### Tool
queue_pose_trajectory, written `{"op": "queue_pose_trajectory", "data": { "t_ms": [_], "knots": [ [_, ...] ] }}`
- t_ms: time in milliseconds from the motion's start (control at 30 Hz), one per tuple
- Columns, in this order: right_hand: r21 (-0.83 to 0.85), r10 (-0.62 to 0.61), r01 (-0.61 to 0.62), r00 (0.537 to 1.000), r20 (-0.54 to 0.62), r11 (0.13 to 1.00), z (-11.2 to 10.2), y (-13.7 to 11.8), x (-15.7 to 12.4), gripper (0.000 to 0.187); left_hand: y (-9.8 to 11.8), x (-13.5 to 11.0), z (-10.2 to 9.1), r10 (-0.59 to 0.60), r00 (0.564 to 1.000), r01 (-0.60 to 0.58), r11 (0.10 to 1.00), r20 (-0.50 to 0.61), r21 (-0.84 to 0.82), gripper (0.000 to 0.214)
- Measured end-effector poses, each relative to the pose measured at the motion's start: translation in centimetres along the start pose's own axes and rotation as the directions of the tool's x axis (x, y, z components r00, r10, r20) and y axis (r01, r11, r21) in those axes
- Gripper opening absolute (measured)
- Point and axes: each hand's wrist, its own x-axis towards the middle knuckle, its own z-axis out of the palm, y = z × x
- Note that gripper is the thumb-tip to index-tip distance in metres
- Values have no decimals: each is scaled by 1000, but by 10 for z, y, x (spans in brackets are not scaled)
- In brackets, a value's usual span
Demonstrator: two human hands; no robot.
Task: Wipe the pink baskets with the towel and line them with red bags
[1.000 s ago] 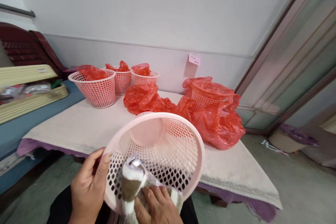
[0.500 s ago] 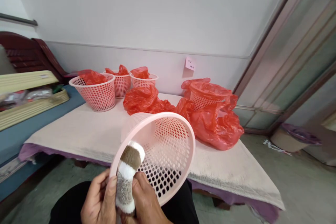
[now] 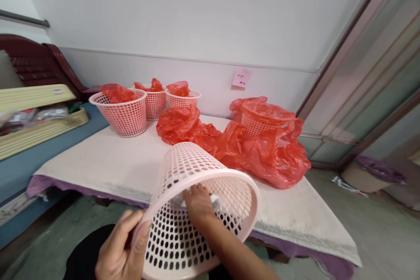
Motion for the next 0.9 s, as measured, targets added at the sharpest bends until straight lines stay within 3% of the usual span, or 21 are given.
{"op": "queue_pose_trajectory", "data": {
  "t_ms": [133,200,267,367,533,633,700,800,867,900],
  "knots": [
    [134,-178,182,983,-35,974,1,-23,-45,24,5,25,-3,-1,1000,1,999,5,45,17],
    [174,-351,379,921,-168,909,5,-31,-70,11,11,40,-3,-80,997,79,996,5,47,12],
    [60,-432,484,825,-365,873,12,-35,-88,12,20,55,0,-231,973,231,973,-2,19,13],
    [-154,-405,390,725,-557,908,24,-33,-100,21,32,74,7,-435,900,435,898,14,-71,20],
    [-209,-408,362,661,-630,909,31,-32,-93,23,28,84,12,-433,894,447,879,117,-164,31],
    [-95,-364,405,665,-652,909,17,-41,-88,34,24,67,11,-487,864,502,852,127,-146,36],
    [131,-258,440,714,-651,888,0,-51,-86,55,26,47,11,-540,824,564,809,174,-164,41],
    [545,-103,462,820,-563,700,-25,-65,-84,69,30,17,13,-627,770,636,743,116,-207,42],
    [670,-89,456,858,-506,586,-30,-72,-83,66,29,5,12,-655,755,645,738,16,-199,37],
    [677,-114,458,865,-489,576,-28,-74,-81,67,27,3,11,-638,770,623,759,-19,-189,33]
  ]
}}
